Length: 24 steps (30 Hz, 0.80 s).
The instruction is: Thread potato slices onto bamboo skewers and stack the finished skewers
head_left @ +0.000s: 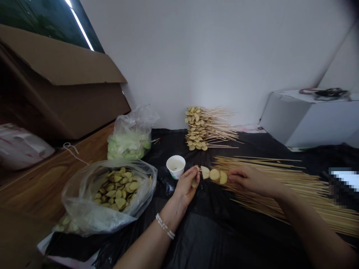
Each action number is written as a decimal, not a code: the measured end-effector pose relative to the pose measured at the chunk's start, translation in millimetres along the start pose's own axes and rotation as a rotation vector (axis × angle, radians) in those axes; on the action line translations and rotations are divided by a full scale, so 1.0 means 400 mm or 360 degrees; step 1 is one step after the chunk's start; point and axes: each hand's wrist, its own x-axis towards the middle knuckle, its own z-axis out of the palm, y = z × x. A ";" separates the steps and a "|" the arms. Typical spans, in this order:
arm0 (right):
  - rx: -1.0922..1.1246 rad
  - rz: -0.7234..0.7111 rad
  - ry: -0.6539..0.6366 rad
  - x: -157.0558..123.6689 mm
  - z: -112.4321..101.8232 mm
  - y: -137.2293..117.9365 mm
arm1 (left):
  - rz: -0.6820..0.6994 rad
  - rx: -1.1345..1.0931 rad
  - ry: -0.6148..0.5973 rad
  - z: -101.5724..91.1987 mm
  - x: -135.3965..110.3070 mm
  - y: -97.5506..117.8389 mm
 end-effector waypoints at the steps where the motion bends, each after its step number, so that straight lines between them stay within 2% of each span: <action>1: 0.0006 0.0003 -0.0003 0.000 0.000 -0.001 | 0.0009 0.0010 0.0003 0.000 0.000 -0.001; 10: -0.0042 0.0013 0.0055 0.009 0.013 0.001 | 0.0079 0.0098 0.0026 0.001 -0.002 -0.005; 24: -0.0119 0.0072 0.0087 0.013 0.022 -0.021 | 0.0098 0.0206 -0.0085 -0.015 0.006 -0.009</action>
